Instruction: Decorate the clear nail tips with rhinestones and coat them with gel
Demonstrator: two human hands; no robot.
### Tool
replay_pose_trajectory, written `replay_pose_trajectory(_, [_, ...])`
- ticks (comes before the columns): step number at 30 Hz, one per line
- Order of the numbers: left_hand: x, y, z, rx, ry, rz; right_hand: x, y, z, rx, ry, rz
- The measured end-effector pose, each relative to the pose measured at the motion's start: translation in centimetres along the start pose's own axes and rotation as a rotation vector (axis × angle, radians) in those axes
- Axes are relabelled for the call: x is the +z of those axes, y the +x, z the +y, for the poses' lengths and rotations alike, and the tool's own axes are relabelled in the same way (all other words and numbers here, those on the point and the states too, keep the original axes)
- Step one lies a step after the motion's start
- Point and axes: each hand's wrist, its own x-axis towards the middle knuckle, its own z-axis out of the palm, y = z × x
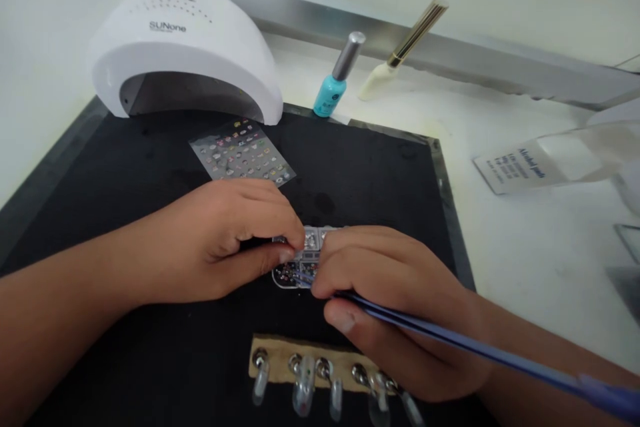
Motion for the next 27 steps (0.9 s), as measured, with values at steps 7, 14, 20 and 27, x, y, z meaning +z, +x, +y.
replay_pose_trajectory(7, [0.06, -0.03, -0.15, 0.007, 0.004, 0.007, -0.08, -0.14, -0.12, 0.002, -0.012, -0.011])
replay_pose_trajectory(14, [0.08, 0.0, -0.07, 0.004, 0.0, 0.008, 0.05, 0.0, -0.02, 0.003, -0.042, -0.018])
replay_pose_trajectory(20, [0.04, -0.02, -0.13, 0.006, 0.003, 0.007, 0.03, -0.11, -0.03, 0.0, -0.05, -0.005])
replay_pose_trajectory(27, [-0.02, 0.0, -0.09, -0.003, -0.003, -0.003, 0.12, -0.26, -0.09, -0.013, -0.073, 0.017])
